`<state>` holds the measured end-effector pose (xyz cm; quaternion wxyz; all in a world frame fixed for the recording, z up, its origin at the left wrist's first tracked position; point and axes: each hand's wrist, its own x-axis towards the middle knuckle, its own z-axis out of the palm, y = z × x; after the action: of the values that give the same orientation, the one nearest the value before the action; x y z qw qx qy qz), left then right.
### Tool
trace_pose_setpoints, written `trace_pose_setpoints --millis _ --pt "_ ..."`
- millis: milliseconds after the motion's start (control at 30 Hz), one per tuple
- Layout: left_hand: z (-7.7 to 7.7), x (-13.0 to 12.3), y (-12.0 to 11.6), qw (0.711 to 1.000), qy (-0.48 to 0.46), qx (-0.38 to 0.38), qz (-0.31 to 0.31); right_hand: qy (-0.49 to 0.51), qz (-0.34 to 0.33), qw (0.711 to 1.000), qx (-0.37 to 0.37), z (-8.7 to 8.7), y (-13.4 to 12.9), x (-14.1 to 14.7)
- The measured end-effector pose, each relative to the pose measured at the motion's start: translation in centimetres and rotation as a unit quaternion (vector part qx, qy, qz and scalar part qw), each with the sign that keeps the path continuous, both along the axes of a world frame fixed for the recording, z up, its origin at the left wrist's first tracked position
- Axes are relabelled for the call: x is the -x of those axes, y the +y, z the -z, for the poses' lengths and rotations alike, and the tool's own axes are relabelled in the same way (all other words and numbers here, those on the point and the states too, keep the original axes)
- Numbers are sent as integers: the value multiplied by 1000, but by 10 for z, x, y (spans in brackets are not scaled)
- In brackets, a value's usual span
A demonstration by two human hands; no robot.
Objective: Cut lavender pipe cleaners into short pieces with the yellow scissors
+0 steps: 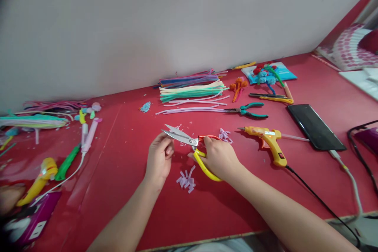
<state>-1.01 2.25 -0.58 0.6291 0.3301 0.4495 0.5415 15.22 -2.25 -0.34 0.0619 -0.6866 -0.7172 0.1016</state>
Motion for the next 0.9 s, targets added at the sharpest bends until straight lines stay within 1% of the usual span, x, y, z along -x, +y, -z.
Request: trace_pose_setpoints --millis 333,600,900 --pt "0 1 -1 999 21 -14 -26 -22 -10 1000 -9 3 -1 5" --pt "1 3 -2 999 23 -24 -19 -33 -17 999 6 2 -2 5" --pt "3 2 -2 998 31 -40 -27 -37 -25 999 -5 5 -1 4"
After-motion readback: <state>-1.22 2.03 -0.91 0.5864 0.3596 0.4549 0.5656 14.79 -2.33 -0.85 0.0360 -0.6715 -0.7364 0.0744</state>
